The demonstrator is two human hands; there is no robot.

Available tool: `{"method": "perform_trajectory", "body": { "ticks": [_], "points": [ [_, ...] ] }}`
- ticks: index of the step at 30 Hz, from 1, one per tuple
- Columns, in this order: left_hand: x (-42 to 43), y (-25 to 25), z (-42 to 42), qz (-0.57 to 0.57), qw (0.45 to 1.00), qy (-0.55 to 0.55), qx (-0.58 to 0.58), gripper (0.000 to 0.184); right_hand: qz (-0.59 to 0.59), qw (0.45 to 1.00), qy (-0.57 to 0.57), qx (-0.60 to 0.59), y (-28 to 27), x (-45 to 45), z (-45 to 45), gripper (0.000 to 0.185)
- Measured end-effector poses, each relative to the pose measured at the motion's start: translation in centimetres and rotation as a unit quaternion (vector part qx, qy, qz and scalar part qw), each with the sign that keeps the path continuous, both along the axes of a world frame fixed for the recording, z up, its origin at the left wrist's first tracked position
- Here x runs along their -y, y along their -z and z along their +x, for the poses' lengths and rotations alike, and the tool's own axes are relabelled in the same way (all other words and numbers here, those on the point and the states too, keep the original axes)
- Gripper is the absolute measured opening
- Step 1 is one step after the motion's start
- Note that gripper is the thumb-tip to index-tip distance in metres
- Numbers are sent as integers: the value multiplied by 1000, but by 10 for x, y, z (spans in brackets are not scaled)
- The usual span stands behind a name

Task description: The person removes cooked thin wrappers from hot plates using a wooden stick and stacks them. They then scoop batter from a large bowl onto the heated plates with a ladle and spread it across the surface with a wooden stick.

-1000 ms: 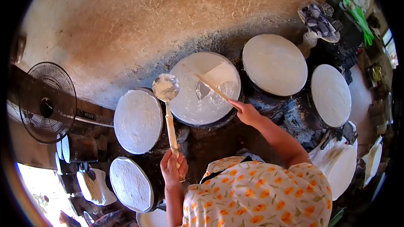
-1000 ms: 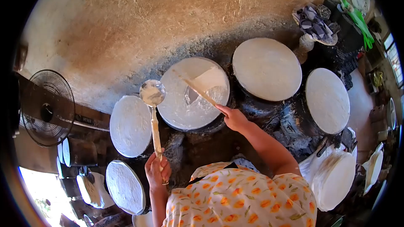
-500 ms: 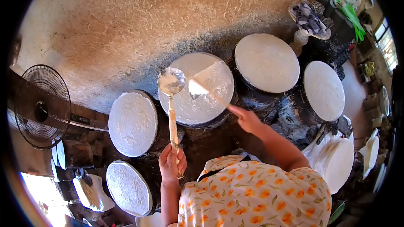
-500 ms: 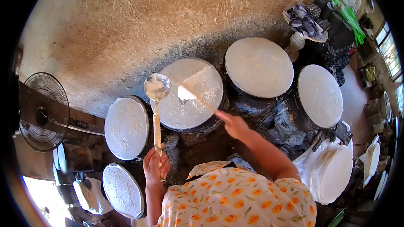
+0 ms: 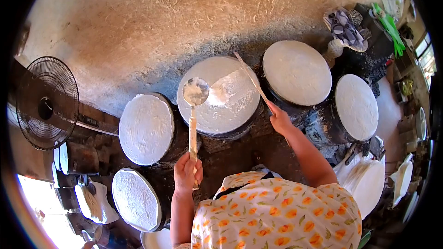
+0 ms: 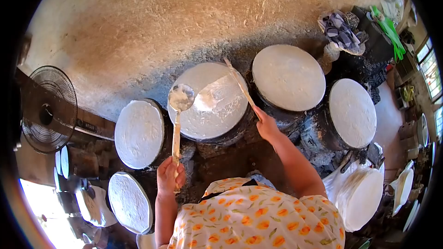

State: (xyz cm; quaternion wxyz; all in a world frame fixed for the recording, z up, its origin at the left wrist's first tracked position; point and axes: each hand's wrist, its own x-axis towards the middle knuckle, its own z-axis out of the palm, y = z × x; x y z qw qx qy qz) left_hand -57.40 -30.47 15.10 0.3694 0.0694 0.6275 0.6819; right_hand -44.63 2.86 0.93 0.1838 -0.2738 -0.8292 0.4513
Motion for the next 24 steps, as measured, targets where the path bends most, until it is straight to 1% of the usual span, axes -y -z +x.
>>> {"method": "perform_trajectory", "body": {
  "ticks": [1,3,4,5,7,8,9,10,11,13,14,15,17,18,19,20,21,22,23,24],
  "points": [
    [-2,0,-1,-1,1000,-1,0,15,-14,1000,-7,16,-4,-6,-3,59],
    [-9,-2,-7,-24,1000,-6,5,19,-82,994,-64,38,-14,8,-13,60],
    [-12,-1,-11,-25,1000,-7,4,19,-61,990,-116,43,-6,13,-12,59],
    [-15,1,-15,-47,999,-9,-5,20,-53,986,-156,25,-1,23,-6,58],
    [-17,4,-23,-68,998,-12,-13,20,-62,979,-179,74,-30,39,14,59],
    [-17,4,-26,-82,996,-3,-31,21,-62,979,-179,74,-38,41,25,59],
    [-17,6,-29,-96,994,5,-48,22,-72,974,-181,112,-44,38,38,60],
    [-17,9,-31,-99,994,-1,-41,21,-83,968,-182,151,-45,35,49,61],
    [-18,12,-32,-100,994,-1,-40,21,-84,968,-182,152,-38,34,56,61],
    [-20,15,-31,-143,989,8,-43,20,-37,997,-59,42,-18,32,61,61],
    [-20,16,-28,-143,989,7,-42,20,-53,998,-24,1,-9,36,59,59],
    [-18,17,-24,-150,988,21,-26,19,-53,998,-25,2,0,43,56,59],
    [-18,16,-12,-158,987,33,-9,18,-43,995,-92,-17,16,64,51,58],
    [-19,9,-2,-127,991,8,52,16,-138,983,-117,26,4,80,50,60],
    [-19,3,7,-95,989,-17,112,15,-175,975,-128,45,-4,95,48,62],
    [-18,-2,12,-54,980,-41,185,13,-157,978,-138,12,-2,106,44,63],
    [-13,-8,15,-54,980,-43,187,13,-140,979,-149,-21,-7,113,40,64],
    [-6,-14,15,-29,973,-61,222,14,-139,978,-152,-19,-15,113,39,64],
    [3,-17,12,-4,964,-77,254,16,-165,974,-157,15,-25,110,38,64],
    [23,-14,9,48,958,-71,274,22,-191,967,-162,50,-42,109,37,64]
  ]
}}
